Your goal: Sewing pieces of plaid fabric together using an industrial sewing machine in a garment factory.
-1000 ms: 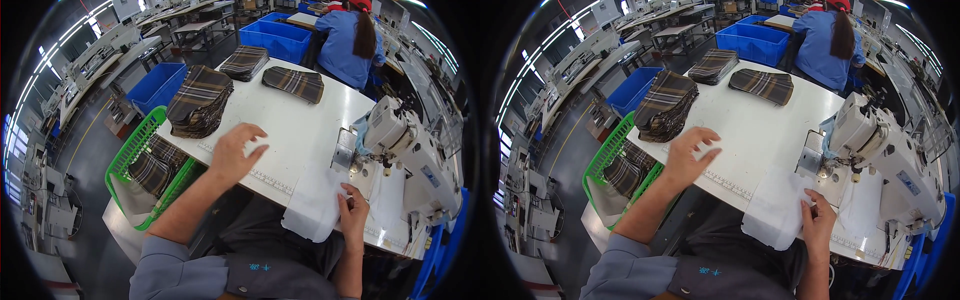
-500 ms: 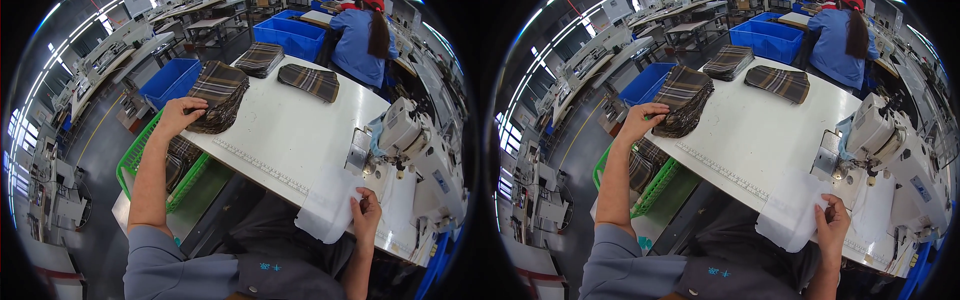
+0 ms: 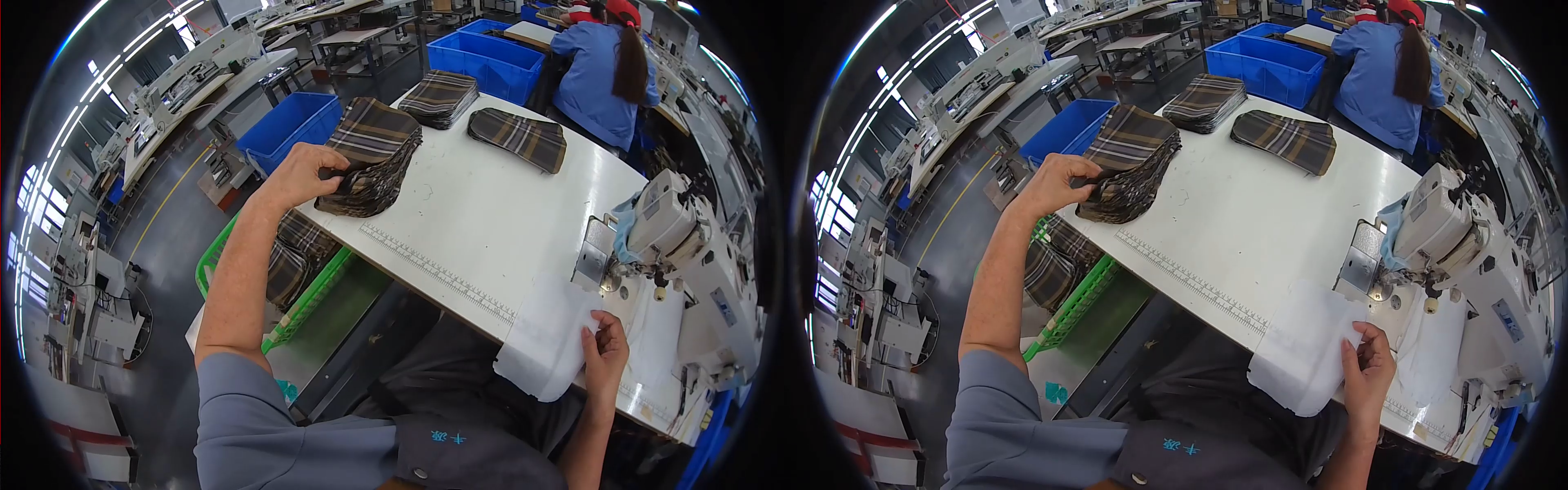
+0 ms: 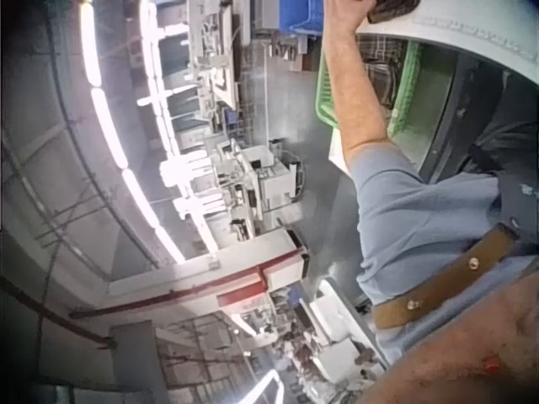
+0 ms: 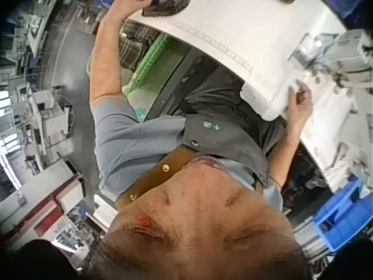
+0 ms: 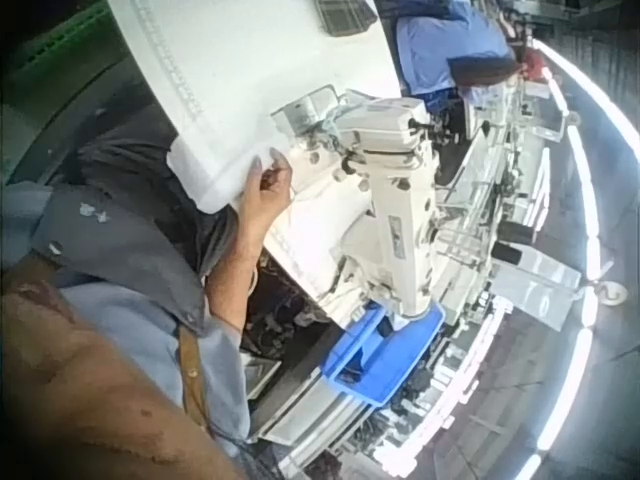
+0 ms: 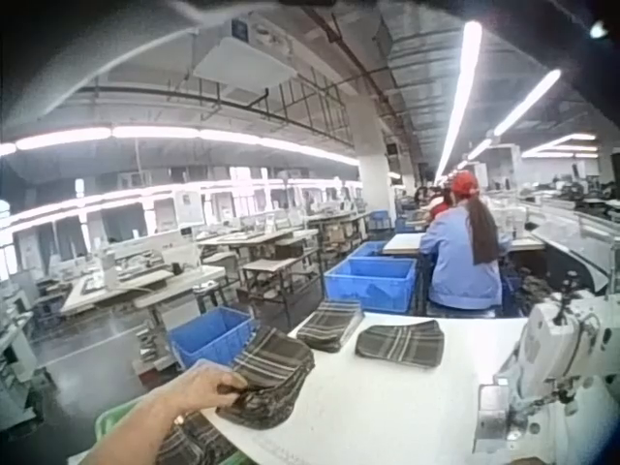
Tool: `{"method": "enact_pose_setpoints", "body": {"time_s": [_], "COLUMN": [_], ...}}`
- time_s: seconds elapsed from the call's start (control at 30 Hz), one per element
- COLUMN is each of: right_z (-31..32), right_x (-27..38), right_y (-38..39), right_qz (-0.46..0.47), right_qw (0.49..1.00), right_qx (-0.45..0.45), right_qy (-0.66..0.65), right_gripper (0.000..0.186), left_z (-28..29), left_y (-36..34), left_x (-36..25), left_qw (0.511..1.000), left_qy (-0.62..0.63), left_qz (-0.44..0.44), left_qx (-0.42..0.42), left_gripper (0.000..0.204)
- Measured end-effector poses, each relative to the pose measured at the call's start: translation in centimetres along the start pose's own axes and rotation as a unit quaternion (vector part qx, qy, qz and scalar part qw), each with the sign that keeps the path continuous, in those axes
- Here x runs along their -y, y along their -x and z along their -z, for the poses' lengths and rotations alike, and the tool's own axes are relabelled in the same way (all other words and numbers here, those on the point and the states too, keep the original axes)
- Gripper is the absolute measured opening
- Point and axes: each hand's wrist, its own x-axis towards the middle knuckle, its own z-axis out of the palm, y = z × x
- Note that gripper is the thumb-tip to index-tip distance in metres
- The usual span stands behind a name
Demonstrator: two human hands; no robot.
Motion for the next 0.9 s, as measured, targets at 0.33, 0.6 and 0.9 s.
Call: {"method": "enact_pose_setpoints", "body": {"time_s": [0.33, 0.6, 0.9], "right_z": [0.1, 0.3, -0.2], "right_x": [0.3, 1.5, 1.1], "right_y": [0.2, 0.1, 0.4], "right_qz": [0.005, -0.039, 0.04], "right_qw": [1.0, 0.998, 0.997], "right_qx": [-0.02, 0.014, -0.039], "right_qy": [0.023, -0.048, 0.061], "right_gripper": [0.008, 0.04, 0.024], "left_z": [-3.5, -11.1, -14.3], "left_y": [-2.9, 1.2, 1.3], "left_x": [-10.9, -27.2, -30.3], "left_qw": [0.894, 0.802, 0.868], "left_qy": [-0.13, -0.059, 0.235], "left_qz": [-0.261, -0.57, -0.408], "left_qx": [-0.34, -0.166, 0.159], "left_gripper": [0.01, 0.021, 0.048]}}
